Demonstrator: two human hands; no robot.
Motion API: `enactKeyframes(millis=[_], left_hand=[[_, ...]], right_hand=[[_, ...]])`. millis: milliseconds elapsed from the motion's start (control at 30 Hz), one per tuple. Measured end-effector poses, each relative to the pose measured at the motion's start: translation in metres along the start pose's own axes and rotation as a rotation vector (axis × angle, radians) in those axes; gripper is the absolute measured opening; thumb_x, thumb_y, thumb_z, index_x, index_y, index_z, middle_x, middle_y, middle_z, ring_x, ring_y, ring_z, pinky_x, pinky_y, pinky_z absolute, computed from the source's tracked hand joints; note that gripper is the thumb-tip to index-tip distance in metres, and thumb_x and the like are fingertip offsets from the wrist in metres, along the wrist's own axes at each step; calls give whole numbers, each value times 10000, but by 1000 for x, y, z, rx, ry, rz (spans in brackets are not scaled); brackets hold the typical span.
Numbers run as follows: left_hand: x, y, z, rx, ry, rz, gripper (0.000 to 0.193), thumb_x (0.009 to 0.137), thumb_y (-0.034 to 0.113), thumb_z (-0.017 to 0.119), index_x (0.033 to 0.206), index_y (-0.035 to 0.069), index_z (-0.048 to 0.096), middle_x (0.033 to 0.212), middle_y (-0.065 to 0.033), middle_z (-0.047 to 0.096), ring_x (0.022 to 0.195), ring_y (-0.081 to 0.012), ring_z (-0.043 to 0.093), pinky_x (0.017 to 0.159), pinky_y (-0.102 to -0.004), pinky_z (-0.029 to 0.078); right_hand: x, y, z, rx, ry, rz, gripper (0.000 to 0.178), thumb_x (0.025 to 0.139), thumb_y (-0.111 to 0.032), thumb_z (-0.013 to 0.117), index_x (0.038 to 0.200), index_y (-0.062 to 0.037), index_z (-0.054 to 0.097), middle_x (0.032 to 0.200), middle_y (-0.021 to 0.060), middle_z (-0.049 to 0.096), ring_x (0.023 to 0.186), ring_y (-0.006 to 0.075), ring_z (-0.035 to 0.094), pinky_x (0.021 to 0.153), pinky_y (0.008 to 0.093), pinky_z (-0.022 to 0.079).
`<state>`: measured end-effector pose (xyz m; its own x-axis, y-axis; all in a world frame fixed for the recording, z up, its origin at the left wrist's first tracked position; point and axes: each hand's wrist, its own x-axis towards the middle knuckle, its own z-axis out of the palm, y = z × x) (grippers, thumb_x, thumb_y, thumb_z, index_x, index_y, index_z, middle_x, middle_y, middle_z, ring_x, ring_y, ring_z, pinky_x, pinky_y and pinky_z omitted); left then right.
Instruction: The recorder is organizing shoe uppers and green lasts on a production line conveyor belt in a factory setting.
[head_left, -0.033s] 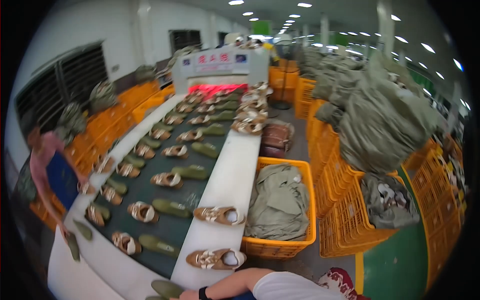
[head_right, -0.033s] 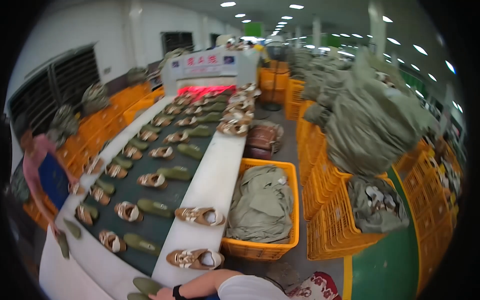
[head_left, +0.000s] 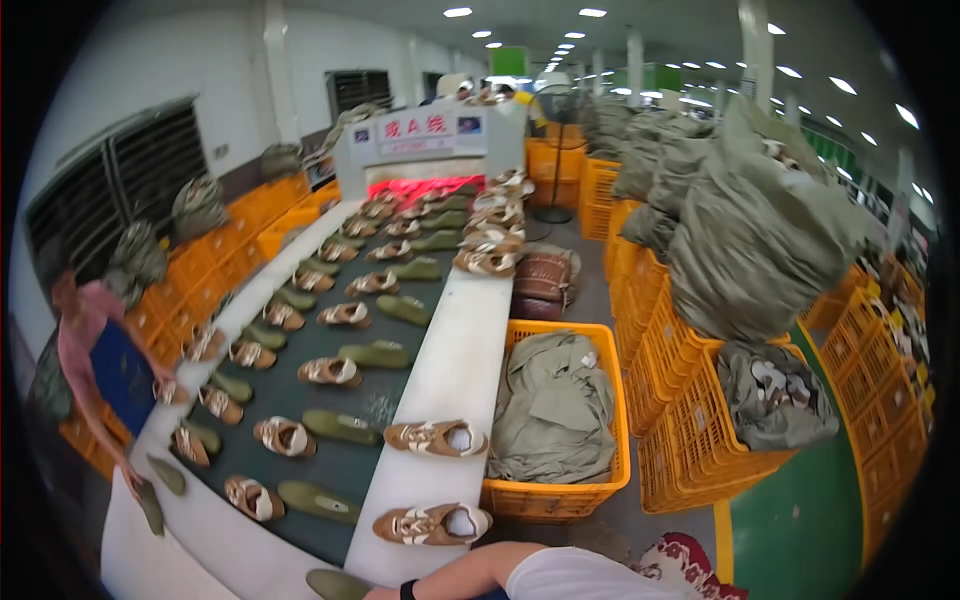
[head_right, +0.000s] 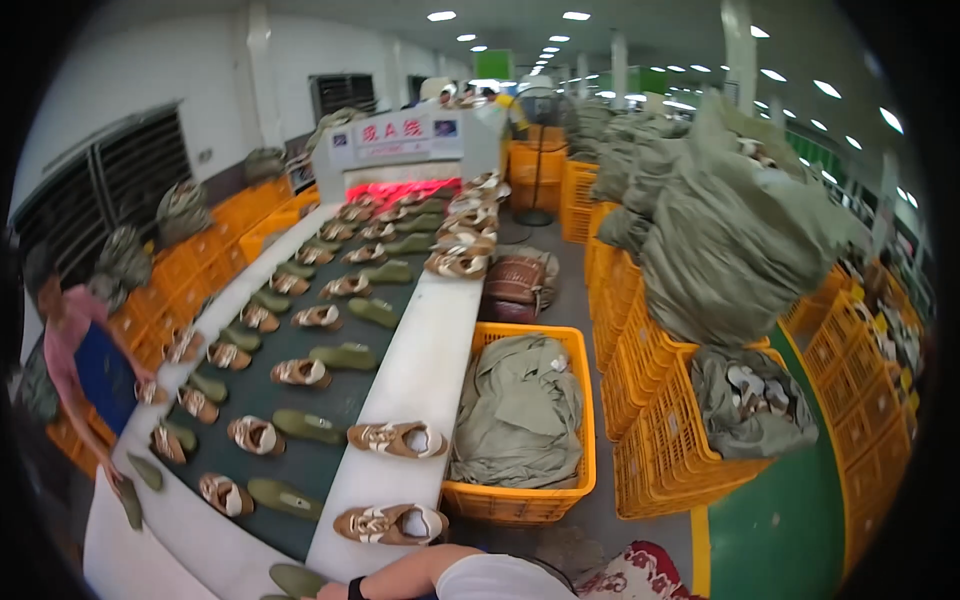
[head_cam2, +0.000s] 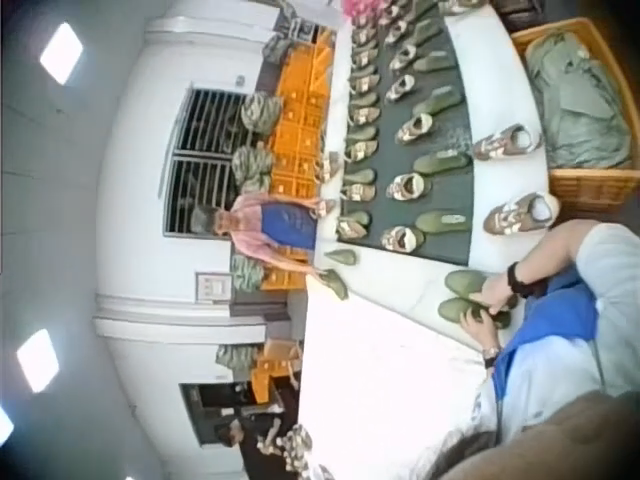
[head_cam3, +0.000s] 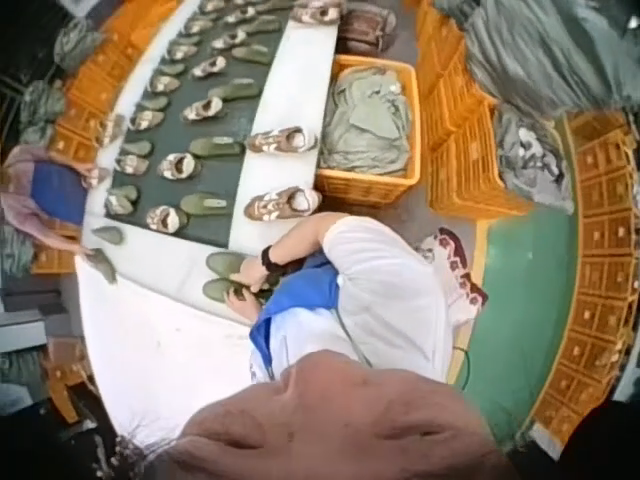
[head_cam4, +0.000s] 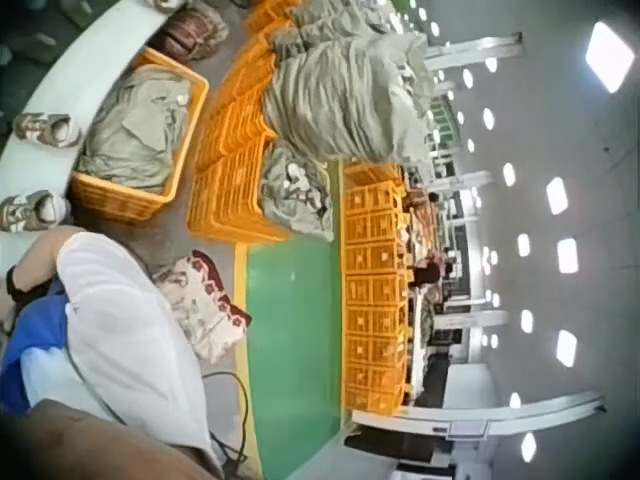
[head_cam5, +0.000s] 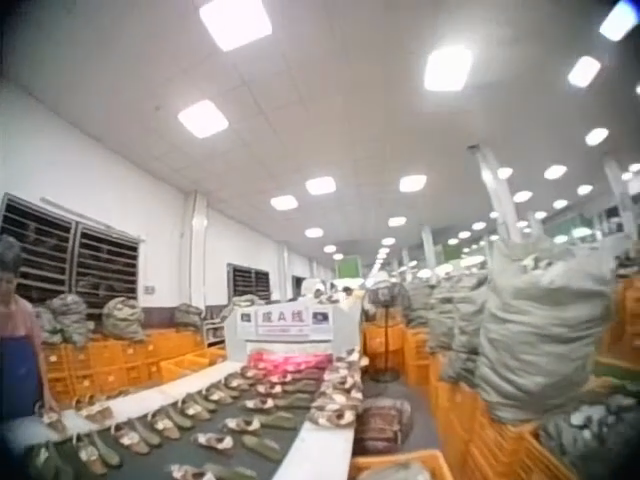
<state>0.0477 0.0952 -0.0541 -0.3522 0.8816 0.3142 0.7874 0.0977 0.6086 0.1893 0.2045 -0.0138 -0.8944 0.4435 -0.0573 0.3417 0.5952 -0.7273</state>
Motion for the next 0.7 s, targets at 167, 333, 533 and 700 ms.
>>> enactKeyframes(millis=[167,333,533,700], left_hand=[[11,1,12,-74,50,97,368,732,165,667,1031,-32,581,1167,-308,472,1064,-447,447,940,-478,366],[15,8,2,-110,10,58,355,744,182,655,1007,-46,587,1180,-299,468,1084,-431,439,939,-466,364],[16,8,-10,-112,-81,36,311,776,134,604,1016,-60,570,1217,-271,433,1121,-391,413,929,-435,375],[16,18,-7,-143,-29,45,291,774,155,620,984,-45,589,1147,-267,491,1065,-393,461,910,-440,390]], right_hand=[[-11,-2,-11,-17,68,104,617,657,-302,650,1182,-78,419,763,196,625,732,373,604,666,448,472],[-9,-6,-8,12,117,165,631,649,-313,648,1206,-136,412,817,211,619,764,383,595,692,464,460],[-7,-17,-13,-27,99,168,640,655,-304,649,1211,-107,400,780,199,623,741,385,598,679,456,468],[-20,-23,-33,154,1,159,654,659,-298,655,1217,-93,383,765,183,629,738,378,605,682,453,473]])
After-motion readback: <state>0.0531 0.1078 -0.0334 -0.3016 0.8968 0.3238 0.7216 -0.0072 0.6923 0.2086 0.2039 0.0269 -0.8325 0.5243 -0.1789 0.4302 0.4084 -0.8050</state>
